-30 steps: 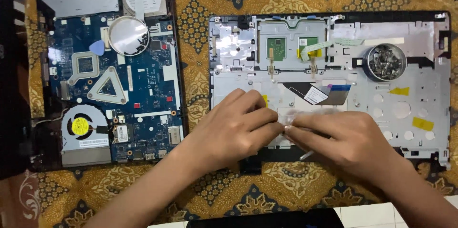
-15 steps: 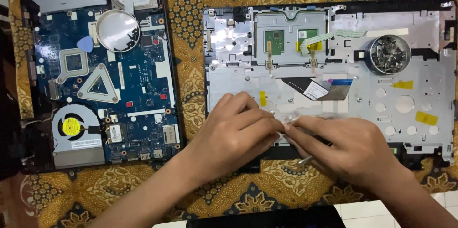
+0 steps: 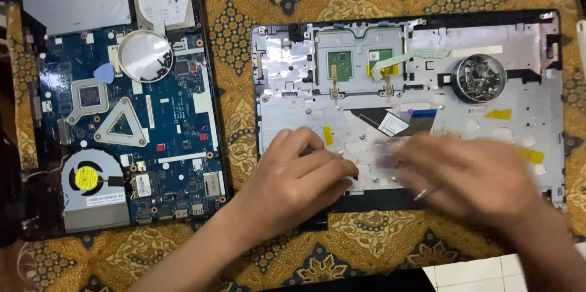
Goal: Removing a ribbon cable and adhesive tape from the internal chassis of a laptop using tweezers.
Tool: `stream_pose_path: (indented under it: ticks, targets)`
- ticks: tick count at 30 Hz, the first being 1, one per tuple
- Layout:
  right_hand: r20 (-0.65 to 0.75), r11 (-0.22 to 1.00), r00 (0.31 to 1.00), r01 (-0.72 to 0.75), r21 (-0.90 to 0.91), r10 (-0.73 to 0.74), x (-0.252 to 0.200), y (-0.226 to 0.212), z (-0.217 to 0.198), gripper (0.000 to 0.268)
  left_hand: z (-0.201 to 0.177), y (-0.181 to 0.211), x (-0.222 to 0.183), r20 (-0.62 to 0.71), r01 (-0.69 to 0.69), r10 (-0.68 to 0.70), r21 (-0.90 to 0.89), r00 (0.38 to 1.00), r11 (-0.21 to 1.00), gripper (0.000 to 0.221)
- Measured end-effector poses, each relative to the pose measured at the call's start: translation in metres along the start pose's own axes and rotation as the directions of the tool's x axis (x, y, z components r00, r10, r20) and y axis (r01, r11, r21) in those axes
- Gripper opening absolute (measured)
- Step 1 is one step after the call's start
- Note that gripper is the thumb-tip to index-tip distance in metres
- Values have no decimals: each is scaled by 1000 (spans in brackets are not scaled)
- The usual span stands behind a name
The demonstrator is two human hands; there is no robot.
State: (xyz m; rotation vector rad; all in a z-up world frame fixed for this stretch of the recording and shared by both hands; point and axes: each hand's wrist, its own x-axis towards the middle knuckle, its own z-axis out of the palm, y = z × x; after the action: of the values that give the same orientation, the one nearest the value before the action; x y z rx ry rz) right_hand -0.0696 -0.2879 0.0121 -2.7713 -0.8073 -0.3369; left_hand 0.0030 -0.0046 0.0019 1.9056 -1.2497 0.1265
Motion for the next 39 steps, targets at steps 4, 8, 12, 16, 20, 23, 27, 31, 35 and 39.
stream_pose_path:
  ticks: [4,8,12,16,20,23,27,31,35,39]
  targets:
    - [33,992,995,-95,-77,98,-16,73,-18,32,-2,1,0,2,6,-6,-19,1000,1000,11]
    - [-14,864,868,-491,112,496,-23,107,-21,23,-4,2,3,6,24,-24,-23,1000,999,10]
    - [16,930,944,-329,163,331,4,117,-40,11,0,0,4,12,60,-60,-22,998,998,13]
    - [-20,848,894,-417,328,447,-8,140,-24,16,-6,9,15,13,86,-86,-38,996,996,14]
    - [-81,482,753,-332,811,653,-9,143,-10,62,-7,13,22,-3,126,-126,-27,992,992,14]
    - [-32,533,703,-508,676,711,-11,130,-15,78,-6,13,21,37,193,-193,-6,981,981,14]
    - [-25,542,748,-457,706,664,-7,124,-15,46,1,12,16,21,243,-244,42,970,969,18]
    - [58,494,706,-550,674,706,-2,123,-19,38,8,15,14,3,332,-335,115,942,936,15]
    - [178,453,714,-595,664,677,0,128,-14,26,10,13,15,-28,328,-327,139,944,934,14]
    - [210,410,698,-607,681,685,4,126,-14,28,11,13,16,-48,319,-316,145,948,936,14]
